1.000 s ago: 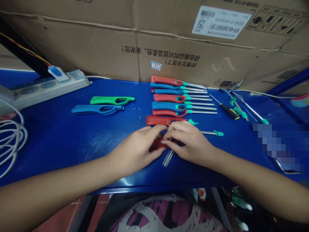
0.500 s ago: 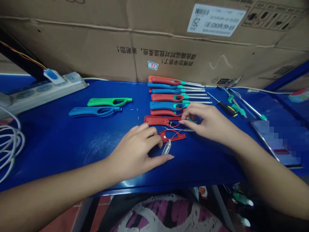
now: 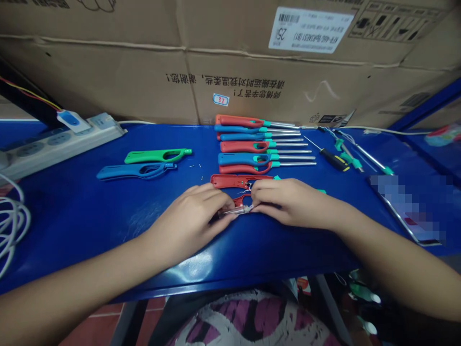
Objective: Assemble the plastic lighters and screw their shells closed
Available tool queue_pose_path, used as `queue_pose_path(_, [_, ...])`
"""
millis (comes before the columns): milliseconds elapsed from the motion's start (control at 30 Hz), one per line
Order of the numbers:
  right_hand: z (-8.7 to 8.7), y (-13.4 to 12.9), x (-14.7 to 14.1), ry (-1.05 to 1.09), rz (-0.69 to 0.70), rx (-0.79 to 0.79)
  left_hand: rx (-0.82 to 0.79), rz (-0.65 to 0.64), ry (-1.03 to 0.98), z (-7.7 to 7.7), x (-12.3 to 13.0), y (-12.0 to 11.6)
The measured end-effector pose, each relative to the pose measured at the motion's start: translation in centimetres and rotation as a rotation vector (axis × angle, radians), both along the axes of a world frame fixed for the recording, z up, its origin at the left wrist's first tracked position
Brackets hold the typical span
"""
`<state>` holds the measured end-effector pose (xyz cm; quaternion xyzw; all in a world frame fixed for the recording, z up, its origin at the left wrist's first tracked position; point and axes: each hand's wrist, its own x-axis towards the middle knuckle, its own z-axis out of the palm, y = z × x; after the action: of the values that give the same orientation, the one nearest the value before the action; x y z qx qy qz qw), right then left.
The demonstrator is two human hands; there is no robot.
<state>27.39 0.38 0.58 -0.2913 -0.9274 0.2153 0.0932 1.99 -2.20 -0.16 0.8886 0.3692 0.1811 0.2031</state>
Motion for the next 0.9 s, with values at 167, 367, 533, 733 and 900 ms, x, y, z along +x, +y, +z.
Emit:
queue_pose_path(167, [0.3,-0.1,0.1,0.133,0.062,-0.045,-0.124,0.011,-0.026,1.9,-1.4,1.2])
queue_pose_path(367, [0.9,0.4,1.5,0.072,-0.015,-0.054,-0.041,0.139,0.07,1.6,-3.4,3.5])
queue_pose_path(533, [1.8,0.4,2.5,-0.089,-0.145,0.014,0.105,0.139,0.189,0.7,-2.8,3.3])
queue_pose_path(733, [1.9,0.5,2.9,-0.351,-0.262,0.116,0.227,0.021,0.15,0.1,-1.4,2.1])
queue_pose_path(900, [2.1,0.5,2.6,-0.331,-0.21,0.116,0.243,-0.102,0.133,-0.3,-1.1,1.7])
